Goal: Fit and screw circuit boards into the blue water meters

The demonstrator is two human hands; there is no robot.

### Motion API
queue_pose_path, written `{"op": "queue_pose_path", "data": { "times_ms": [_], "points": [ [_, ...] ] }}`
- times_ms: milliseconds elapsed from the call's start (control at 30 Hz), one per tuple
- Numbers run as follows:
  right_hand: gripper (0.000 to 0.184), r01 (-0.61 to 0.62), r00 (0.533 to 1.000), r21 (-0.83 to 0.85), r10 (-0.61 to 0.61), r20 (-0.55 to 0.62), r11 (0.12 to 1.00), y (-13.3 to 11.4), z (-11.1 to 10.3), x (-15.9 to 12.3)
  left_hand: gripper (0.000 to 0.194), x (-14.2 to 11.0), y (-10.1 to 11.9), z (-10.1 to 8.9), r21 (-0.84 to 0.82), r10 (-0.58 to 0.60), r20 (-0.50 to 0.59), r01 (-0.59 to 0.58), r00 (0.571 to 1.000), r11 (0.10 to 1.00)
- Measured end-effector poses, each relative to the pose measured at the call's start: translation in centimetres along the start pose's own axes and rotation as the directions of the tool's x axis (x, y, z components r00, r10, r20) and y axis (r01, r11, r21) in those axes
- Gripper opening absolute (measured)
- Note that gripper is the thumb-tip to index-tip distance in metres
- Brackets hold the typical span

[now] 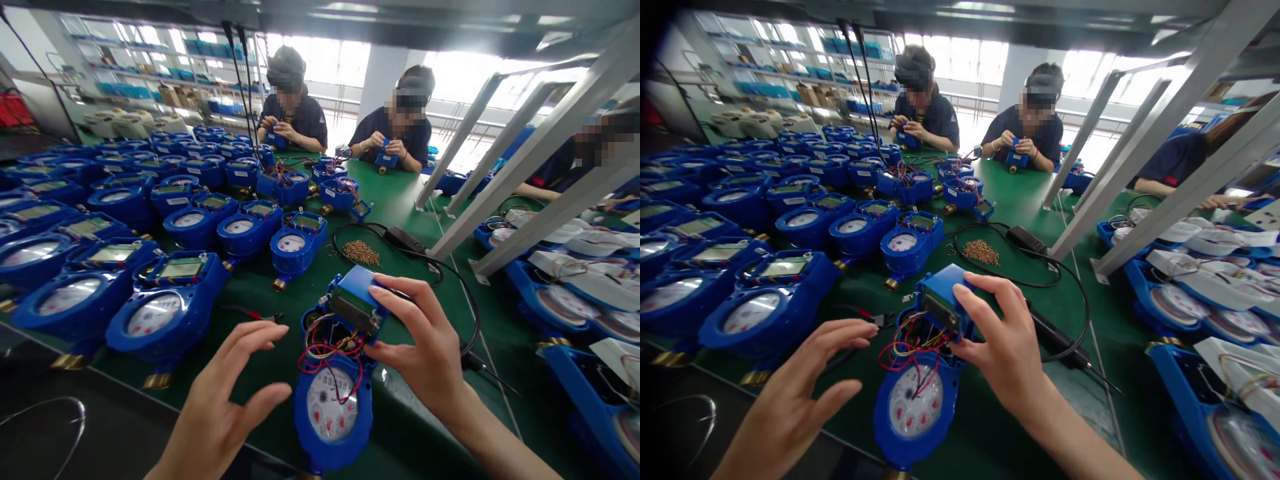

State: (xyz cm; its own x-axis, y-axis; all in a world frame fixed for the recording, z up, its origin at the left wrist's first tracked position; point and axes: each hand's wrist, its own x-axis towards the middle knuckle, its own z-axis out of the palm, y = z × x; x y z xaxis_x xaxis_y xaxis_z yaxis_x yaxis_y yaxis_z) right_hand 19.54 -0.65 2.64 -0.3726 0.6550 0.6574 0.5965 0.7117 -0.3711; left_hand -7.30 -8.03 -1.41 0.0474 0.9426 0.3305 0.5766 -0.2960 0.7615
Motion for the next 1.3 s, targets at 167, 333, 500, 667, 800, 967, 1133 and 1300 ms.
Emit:
{"op": "queue_pose_path", "data": {
  "times_ms": [167, 333, 500, 667, 800, 967, 1133, 1300],
  "points": [
    [0.059, 0.149, 0.981, -0.055, -0.155, -0.119, 0.987, 0.2, 1.2, -0.2, 0.023, 4.1, 1.4, 0.6, -0.121, -0.122, 0.058, 0.128, 0.991, 0.984],
    [0.055, 0.154, 0.969, -0.045, -0.160, -0.187, 0.987, 0.2, 1.8, -0.2, 0.027, 6.6, 2.6, 1.5, -0.142, -0.055, 0.131, 0.074, 0.990, 0.987],
    [0.053, 0.104, 0.964, -0.008, -0.103, -0.245, 0.995, 0.1, 2.0, -0.2, 0.030, 7.0, 3.0, 1.8, -0.207, -0.100, 0.173, 0.136, 0.980, 0.969],
    [0.060, -0.042, 0.965, 0.178, 0.086, -0.249, 0.983, 0.5, 2.9, -0.4, 0.031, 6.6, 2.5, 1.9, -0.272, -0.036, 0.254, 0.107, 0.967, 0.956],
    [0.063, -0.147, 0.943, 0.362, 0.241, -0.230, 0.920, 0.6, 4.1, -0.9, 0.034, 6.0, 2.0, 1.7, -0.279, 0.035, 0.331, 0.062, 0.943, 0.958],
    [0.059, -0.181, 0.912, 0.520, 0.341, -0.230, 0.835, -0.4, 5.1, -1.3, 0.031, 4.8, 1.3, 1.9, -0.227, -0.010, 0.372, 0.101, 0.928, 0.969],
    [0.051, -0.124, 0.910, 0.519, 0.305, -0.281, 0.846, -1.1, 5.0, -1.1, 0.061, 1.8, 0.8, 3.2, -0.388, -0.196, 0.277, 0.296, 0.941, 0.873],
    [0.054, -0.259, 0.887, 0.555, 0.422, -0.187, 0.790, -1.3, 5.2, -1.0, 0.075, -3.0, 1.8, 5.7, -0.557, -0.322, 0.265, 0.417, 0.909, 0.718]
  ]
}}
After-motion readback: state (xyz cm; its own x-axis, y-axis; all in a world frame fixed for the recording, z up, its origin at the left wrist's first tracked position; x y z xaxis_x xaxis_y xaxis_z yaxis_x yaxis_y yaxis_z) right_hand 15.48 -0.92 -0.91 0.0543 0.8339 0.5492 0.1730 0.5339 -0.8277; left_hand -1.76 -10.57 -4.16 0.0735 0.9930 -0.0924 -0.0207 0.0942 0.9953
